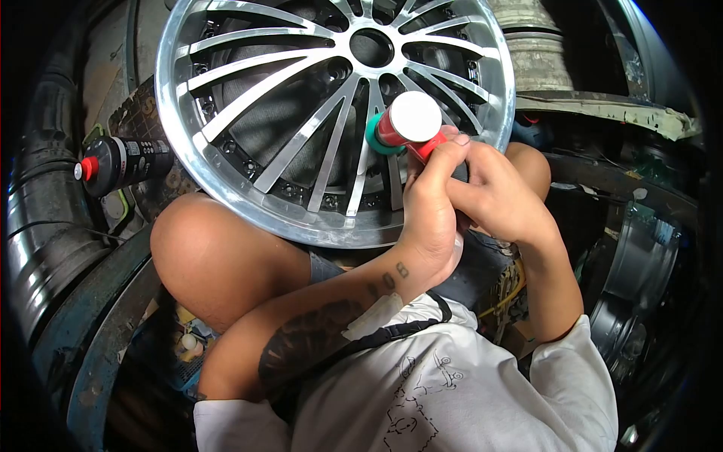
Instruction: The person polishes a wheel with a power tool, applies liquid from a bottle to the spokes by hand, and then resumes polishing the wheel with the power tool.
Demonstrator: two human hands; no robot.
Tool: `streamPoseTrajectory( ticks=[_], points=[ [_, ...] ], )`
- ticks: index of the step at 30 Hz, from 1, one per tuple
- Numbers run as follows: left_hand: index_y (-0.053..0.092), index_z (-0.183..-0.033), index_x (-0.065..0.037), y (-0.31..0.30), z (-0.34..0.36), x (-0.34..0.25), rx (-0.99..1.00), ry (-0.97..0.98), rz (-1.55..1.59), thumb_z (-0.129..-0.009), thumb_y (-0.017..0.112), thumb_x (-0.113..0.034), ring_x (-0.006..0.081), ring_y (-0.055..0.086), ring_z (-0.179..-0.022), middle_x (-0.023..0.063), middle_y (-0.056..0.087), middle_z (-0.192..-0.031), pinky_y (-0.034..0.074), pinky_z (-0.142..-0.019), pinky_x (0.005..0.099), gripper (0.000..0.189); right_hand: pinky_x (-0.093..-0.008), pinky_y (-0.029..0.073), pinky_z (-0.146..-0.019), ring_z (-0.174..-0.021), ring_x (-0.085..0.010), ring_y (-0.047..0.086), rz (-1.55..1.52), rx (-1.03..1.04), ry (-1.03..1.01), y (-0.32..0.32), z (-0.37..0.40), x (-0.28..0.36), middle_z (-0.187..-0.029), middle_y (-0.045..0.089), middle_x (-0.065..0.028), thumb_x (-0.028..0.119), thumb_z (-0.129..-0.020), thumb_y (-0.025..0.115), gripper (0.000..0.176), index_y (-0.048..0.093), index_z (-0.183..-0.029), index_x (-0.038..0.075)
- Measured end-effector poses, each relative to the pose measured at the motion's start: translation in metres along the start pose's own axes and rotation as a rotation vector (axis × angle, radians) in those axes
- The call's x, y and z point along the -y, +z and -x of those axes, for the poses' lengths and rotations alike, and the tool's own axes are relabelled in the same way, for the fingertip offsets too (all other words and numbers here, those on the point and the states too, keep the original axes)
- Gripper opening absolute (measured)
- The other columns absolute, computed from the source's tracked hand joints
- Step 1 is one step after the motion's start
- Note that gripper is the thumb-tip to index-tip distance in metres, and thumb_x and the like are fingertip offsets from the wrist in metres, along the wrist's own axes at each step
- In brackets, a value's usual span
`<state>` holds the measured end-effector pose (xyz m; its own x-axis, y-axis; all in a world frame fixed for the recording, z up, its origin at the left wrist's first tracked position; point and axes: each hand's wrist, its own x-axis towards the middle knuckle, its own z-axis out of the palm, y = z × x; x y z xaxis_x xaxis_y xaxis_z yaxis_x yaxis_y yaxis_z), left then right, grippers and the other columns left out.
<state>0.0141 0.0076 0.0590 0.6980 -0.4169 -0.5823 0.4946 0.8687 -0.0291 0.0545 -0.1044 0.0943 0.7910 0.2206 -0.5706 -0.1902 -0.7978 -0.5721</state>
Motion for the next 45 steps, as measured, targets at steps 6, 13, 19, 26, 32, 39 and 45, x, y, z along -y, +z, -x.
streamPoseTrajectory(
  ticks=[6,13,19,26,32,39,45],
  points=[
    [0.058,-0.125,-0.02,-0.011,0.001,-0.009,0.118,-0.063,0.061,-0.092,0.071,-0.039,0.0156,0.058,-0.111,0.0008,0.058,-0.118,0.046,-0.094,0.034,0.041,-0.0389,0.039,-0.048,-0.05,-0.0206,0.055,-0.017,-0.041,-0.013,0.003,-0.001,-0.005,-0.057,0.054,-0.0157,0.026,-0.088,0.067,0.037,0.061,-0.09,-0.01],
    [0.057,-0.125,-0.02,-0.009,-0.005,-0.005,0.084,-0.051,0.088,-0.092,0.071,-0.039,0.0154,0.058,-0.111,0.0004,0.058,-0.117,0.046,-0.095,0.0339,0.041,-0.0396,0.037,-0.047,-0.048,-0.0211,0.054,0.038,-0.016,0.007,-0.002,-0.002,-0.002,-0.057,0.054,-0.0155,0.026,-0.087,0.068,0.036,0.06,-0.084,-0.01],
    [0.057,-0.126,-0.021,0.007,0.002,-0.004,-0.027,-0.009,-0.049,-0.092,0.071,-0.039,0.0145,0.057,-0.112,-0.0013,0.057,-0.118,0.045,-0.094,0.0341,0.041,-0.0391,0.037,-0.047,-0.047,-0.0196,0.053,0.039,-0.006,-0.01,-0.003,-0.003,-0.005,-0.055,0.053,-0.0145,0.025,-0.087,0.068,0.035,0.061,-0.085,-0.01],
    [0.058,-0.125,-0.023,0.014,0.003,-0.009,-0.028,-0.011,-0.103,-0.092,0.07,-0.04,0.0126,0.058,-0.106,-0.0026,0.058,-0.116,0.045,-0.087,0.032,0.039,-0.0359,0.042,-0.047,-0.049,-0.0179,0.057,-0.024,-0.006,0.02,-0.001,-0.004,-0.005,-0.056,0.057,-0.0126,0.024,-0.089,0.067,0.033,0.064,-0.089,-0.009],
    [0.06,-0.124,-0.023,-0.012,-0.01,-0.01,0.148,-0.071,0.011,-0.092,0.07,-0.04,0.0113,0.059,-0.1,-0.0033,0.06,-0.112,0.045,-0.08,0.0311,0.037,-0.0335,0.044,-0.047,-0.049,-0.0157,0.059,-0.028,0.018,0.03,-0.006,-0.006,0.001,-0.055,0.059,-0.0113,0.025,-0.09,0.067,0.033,0.065,-0.09,-0.008],
    [0.06,-0.125,-0.021,0.004,0.002,-0.008,0.043,-0.021,-0.019,-0.092,0.07,-0.04,0.0119,0.06,-0.099,-0.0023,0.061,-0.11,0.045,-0.08,0.0313,0.038,-0.0343,0.043,-0.047,-0.049,-0.0148,0.059,-0.033,0.058,0.046,-0.007,-0.006,-0.004,-0.053,0.059,-0.0105,0.023,-0.089,0.066,0.032,0.065,-0.085,-0.009],
    [0.061,-0.124,-0.019,-0.009,-0.018,-0.017,0.157,-0.141,-0.047,-0.094,0.069,-0.038,0.0145,0.06,-0.101,0.0001,0.061,-0.112,0.046,-0.082,0.0335,0.037,-0.0335,0.042,-0.047,-0.05,-0.0136,0.058,-0.016,-0.147,-0.013,0.002,-0.004,-0.005,-0.054,0.059,-0.0091,0.023,-0.089,0.066,0.032,0.064,-0.083,-0.008]
  ],
)
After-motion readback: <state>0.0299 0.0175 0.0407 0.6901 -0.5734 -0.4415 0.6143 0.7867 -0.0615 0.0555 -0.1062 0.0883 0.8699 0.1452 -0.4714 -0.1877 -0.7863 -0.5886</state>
